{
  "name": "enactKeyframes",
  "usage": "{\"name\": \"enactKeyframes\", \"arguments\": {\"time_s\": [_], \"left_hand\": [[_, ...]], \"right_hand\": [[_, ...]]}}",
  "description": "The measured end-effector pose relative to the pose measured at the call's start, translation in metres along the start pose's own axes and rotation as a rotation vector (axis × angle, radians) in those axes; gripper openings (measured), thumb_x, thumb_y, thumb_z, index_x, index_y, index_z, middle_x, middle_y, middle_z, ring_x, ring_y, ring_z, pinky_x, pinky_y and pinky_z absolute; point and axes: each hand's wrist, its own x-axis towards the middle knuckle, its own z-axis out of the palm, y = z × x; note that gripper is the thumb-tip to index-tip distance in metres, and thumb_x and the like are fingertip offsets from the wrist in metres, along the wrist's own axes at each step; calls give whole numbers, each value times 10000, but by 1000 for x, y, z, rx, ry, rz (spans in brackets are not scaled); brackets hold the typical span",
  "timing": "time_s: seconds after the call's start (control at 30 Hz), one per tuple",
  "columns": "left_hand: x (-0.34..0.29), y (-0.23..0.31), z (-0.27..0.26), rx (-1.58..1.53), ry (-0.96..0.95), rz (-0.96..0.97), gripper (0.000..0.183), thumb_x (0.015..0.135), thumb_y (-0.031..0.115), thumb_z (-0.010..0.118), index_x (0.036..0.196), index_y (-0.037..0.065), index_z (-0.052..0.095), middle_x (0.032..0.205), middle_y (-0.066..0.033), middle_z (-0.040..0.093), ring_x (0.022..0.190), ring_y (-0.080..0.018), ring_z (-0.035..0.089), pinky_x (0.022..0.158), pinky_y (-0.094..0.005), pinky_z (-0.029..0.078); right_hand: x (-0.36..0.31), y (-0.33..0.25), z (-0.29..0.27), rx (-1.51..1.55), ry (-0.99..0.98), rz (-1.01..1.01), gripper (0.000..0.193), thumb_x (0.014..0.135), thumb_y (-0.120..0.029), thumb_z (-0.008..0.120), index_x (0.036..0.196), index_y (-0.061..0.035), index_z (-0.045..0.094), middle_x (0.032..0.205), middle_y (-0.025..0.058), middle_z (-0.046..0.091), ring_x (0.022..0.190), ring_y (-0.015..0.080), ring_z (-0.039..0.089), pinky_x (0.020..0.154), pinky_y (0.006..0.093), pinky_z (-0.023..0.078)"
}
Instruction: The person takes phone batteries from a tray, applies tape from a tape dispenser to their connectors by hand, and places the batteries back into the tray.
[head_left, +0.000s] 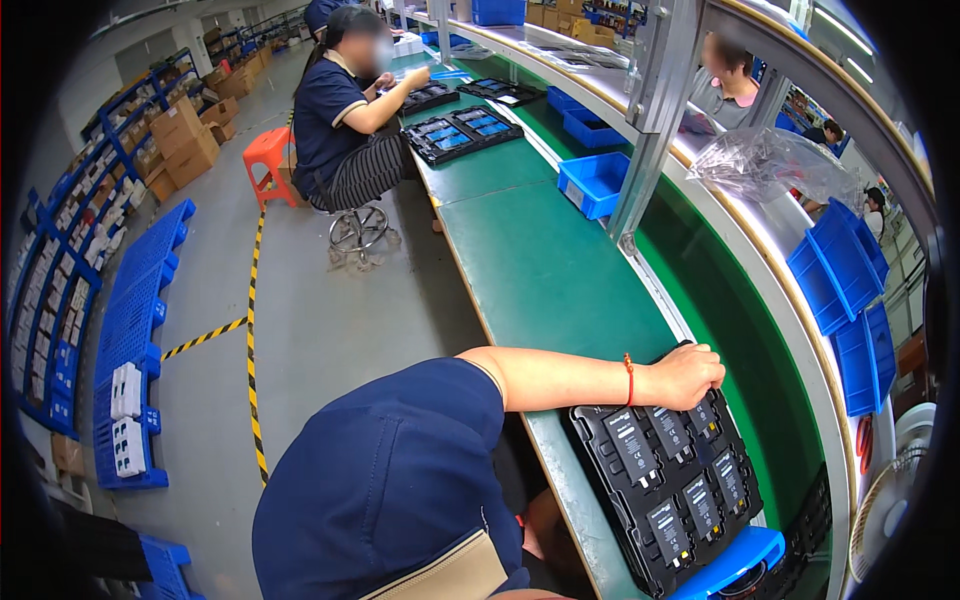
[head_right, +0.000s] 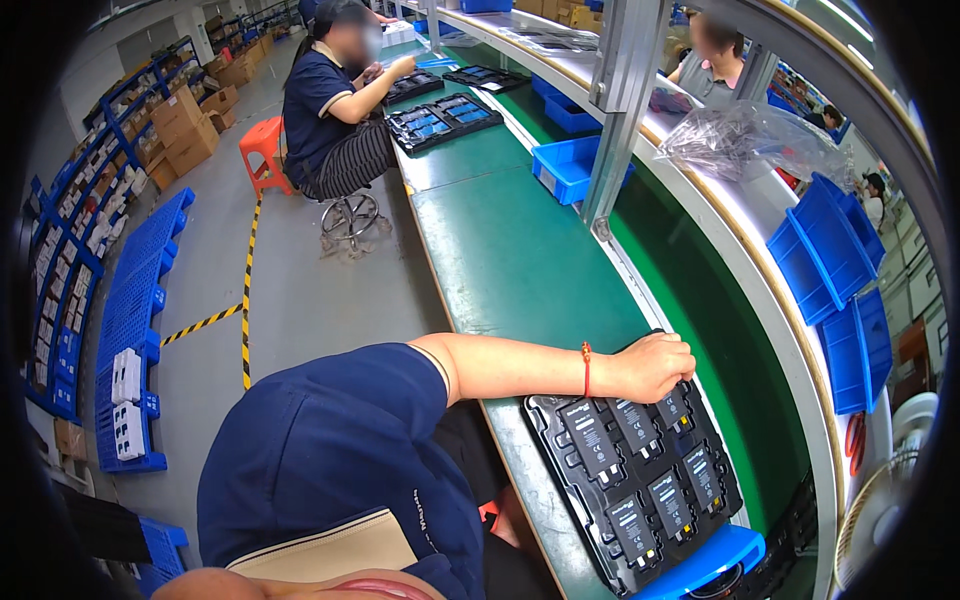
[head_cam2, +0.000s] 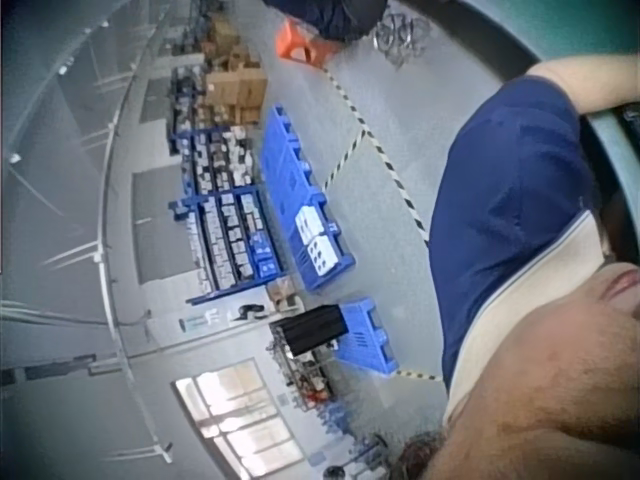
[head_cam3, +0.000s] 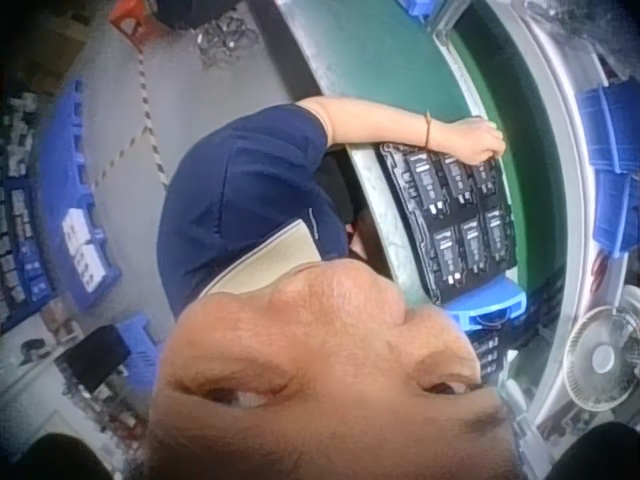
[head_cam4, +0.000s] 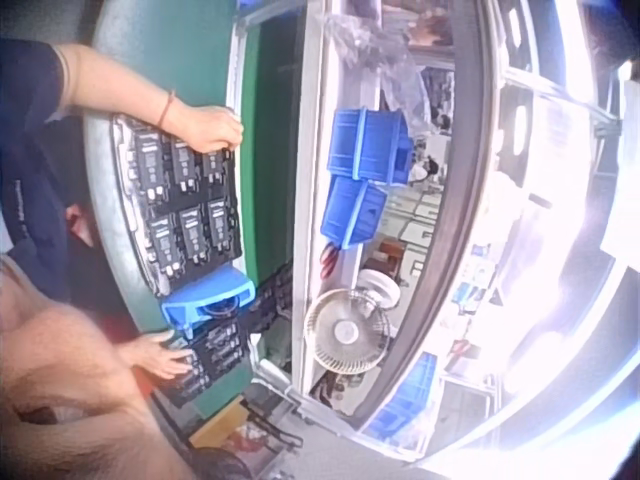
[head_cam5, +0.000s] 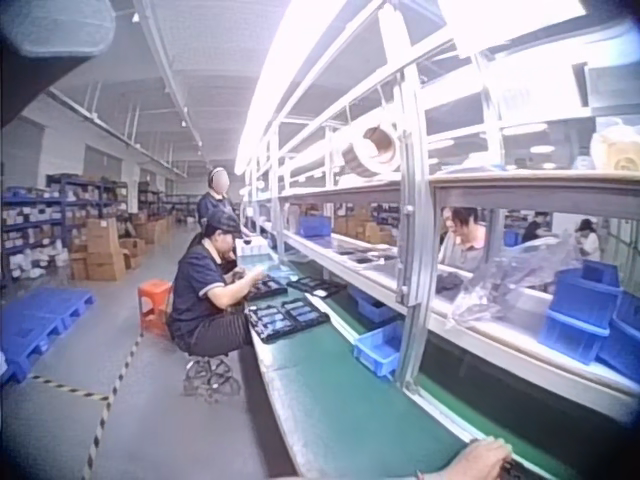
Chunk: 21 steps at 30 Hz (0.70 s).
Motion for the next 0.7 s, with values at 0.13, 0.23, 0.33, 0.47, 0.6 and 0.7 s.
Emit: {"name": "enactKeyframes", "arguments": {"time_s": [0.13,0.23,0.33,0.47,0.6,0.7], "left_hand": [[0,1,-1,-6,-6,-16,88,769,-3,577,827,52,614,832,-93,605,854,-307,567,809,-417,463],[1,2,-5,-30,-5,-19,54,783,28,601,829,54,612,817,-92,608,860,-310,581,812,-421,466],[-2,5,-14,-113,-131,132,46,774,89,646,813,67,633,793,-90,609,845,-307,584,791,-423,468],[-21,18,-45,61,-506,172,201,769,265,746,875,103,693,1000,-39,572,1033,-246,508,906,-383,384],[-20,27,-58,120,-651,160,408,758,404,773,1051,124,728,1101,-72,561,1128,-270,466,954,-410,375],[-15,32,-60,150,-686,118,422,753,417,777,1055,126,729,1098,-82,562,1141,-277,464,956,-415,374]], "right_hand": [[1,12,1,119,80,-37,581,989,-530,414,1185,-34,645,1189,193,637,1041,397,612,850,518,465],[3,22,3,123,90,-25,549,1009,-486,392,1132,-28,669,1117,182,667,1017,368,631,836,494,474],[-2,28,14,111,131,-15,537,1016,-465,387,1105,-25,681,1088,178,678,1000,361,641,828,485,478],[-4,27,18,44,169,-53,512,1019,-425,387,1105,-15,682,1081,174,681,987,369,644,822,485,477],[-7,23,16,53,167,-18,497,1019,-402,386,1104,-9,679,1079,171,680,995,366,639,830,486,471],[-7,24,20,47,174,-9,491,1018,-397,390,1101,-9,679,1077,170,680,1003,364,635,834,488,468]]}}
